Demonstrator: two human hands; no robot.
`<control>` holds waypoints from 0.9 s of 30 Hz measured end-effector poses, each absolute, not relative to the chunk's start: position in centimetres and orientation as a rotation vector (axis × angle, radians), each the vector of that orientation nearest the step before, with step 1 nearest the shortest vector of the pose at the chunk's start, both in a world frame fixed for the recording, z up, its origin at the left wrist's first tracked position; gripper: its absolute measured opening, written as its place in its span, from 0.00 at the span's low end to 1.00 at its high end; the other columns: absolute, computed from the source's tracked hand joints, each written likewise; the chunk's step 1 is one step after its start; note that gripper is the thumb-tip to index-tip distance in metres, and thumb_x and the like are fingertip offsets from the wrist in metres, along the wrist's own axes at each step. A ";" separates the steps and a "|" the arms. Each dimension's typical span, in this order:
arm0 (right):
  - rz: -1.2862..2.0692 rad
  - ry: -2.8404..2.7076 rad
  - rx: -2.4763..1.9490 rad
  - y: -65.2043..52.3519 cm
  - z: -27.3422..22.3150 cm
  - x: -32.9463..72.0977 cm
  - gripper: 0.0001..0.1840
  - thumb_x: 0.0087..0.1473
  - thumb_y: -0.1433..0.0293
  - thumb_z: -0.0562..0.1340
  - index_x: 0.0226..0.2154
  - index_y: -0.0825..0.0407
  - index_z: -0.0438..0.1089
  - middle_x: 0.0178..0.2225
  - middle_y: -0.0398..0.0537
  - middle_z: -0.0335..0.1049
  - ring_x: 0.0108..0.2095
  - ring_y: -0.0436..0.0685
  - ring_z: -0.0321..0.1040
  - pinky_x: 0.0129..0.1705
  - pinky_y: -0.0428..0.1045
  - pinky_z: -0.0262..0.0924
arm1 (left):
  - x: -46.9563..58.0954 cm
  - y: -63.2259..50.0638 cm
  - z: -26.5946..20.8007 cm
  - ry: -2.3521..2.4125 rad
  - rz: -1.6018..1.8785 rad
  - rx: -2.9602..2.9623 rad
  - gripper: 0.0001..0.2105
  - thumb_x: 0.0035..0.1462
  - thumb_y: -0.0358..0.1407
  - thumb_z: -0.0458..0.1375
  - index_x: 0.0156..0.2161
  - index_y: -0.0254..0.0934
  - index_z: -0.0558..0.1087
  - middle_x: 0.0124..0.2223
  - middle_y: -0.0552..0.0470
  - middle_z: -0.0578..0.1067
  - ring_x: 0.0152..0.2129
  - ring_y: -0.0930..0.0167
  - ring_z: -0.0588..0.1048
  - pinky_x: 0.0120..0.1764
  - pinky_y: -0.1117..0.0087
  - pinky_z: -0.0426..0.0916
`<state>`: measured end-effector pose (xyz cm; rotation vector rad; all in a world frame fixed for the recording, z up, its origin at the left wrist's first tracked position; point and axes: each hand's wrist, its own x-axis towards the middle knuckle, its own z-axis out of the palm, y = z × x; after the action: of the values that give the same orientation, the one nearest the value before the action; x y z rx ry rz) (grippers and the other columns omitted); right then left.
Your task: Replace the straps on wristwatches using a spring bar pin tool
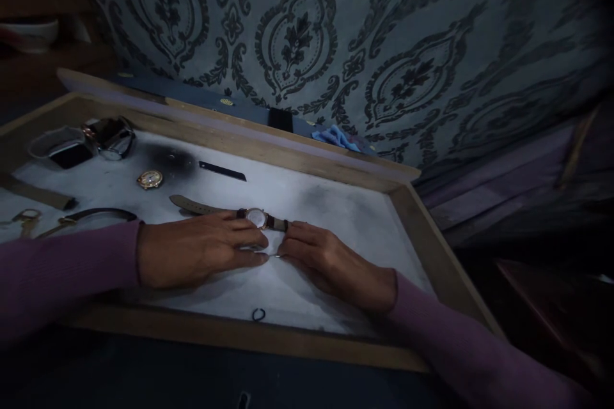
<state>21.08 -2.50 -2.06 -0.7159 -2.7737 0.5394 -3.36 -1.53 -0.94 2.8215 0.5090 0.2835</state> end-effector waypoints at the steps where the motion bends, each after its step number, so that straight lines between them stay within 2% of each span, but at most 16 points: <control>1: 0.571 -2.753 -0.721 -2.6 -2.1 21.1 0.12 0.63 0.79 0.51 0.37 0.57 0.69 0.38 0.56 0.71 0.37 0.56 0.66 0.39 0.51 0.66 | -3.4 -1.5 -0.9 0.438 0.187 2.844 0.21 0.57 0.22 0.49 0.52 0.42 0.70 0.53 0.52 0.73 0.48 0.67 0.70 0.53 0.68 0.62; 3: 0.599 -2.735 -0.728 -2.7 -2.1 21.0 0.12 0.63 0.80 0.51 0.38 0.57 0.69 0.39 0.56 0.71 0.37 0.55 0.66 0.39 0.51 0.66 | -3.3 -1.4 -0.9 0.361 0.052 2.849 0.22 0.58 0.20 0.45 0.55 0.37 0.66 0.55 0.46 0.70 0.50 0.64 0.68 0.54 0.62 0.61; 11: 0.471 -2.738 -0.735 -3.2 -2.4 21.0 0.13 0.63 0.80 0.51 0.37 0.59 0.70 0.38 0.56 0.71 0.37 0.56 0.66 0.39 0.53 0.67 | -3.2 -1.5 -0.8 0.376 0.042 2.818 0.22 0.59 0.19 0.43 0.55 0.37 0.66 0.56 0.45 0.69 0.51 0.63 0.67 0.53 0.61 0.60; 16: 0.482 -2.728 -0.772 -3.3 -2.4 20.9 0.12 0.64 0.78 0.51 0.37 0.58 0.70 0.39 0.56 0.71 0.38 0.56 0.67 0.41 0.53 0.68 | -3.8 -1.5 -1.2 0.382 0.143 2.755 0.25 0.58 0.17 0.41 0.57 0.36 0.65 0.57 0.45 0.69 0.55 0.66 0.66 0.56 0.61 0.60; 18: 0.471 -2.739 -0.782 -3.3 -2.4 20.8 0.12 0.64 0.78 0.51 0.38 0.58 0.70 0.38 0.55 0.71 0.38 0.56 0.67 0.40 0.53 0.68 | -4.1 -1.4 -1.7 0.415 0.261 2.675 0.23 0.61 0.18 0.39 0.56 0.34 0.66 0.57 0.44 0.70 0.56 0.68 0.66 0.58 0.63 0.60; 20: 0.466 -2.742 -0.788 -3.3 -2.5 20.8 0.11 0.64 0.78 0.52 0.38 0.58 0.70 0.38 0.55 0.71 0.37 0.56 0.67 0.40 0.52 0.68 | -4.5 -1.2 -2.2 0.418 0.336 2.615 0.20 0.62 0.21 0.42 0.55 0.34 0.67 0.56 0.43 0.71 0.55 0.69 0.67 0.56 0.65 0.63; 27: 0.433 -2.711 -0.767 -3.3 -2.7 20.8 0.11 0.64 0.77 0.52 0.37 0.56 0.69 0.37 0.55 0.72 0.36 0.56 0.67 0.38 0.51 0.68 | -4.0 -1.1 -1.9 0.433 0.261 2.606 0.22 0.60 0.18 0.42 0.53 0.33 0.69 0.55 0.44 0.71 0.53 0.68 0.68 0.56 0.66 0.63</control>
<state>20.76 -3.28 -2.67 -0.7672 -2.7114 0.4326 -4.04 -1.06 -1.94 2.6059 0.4331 0.2614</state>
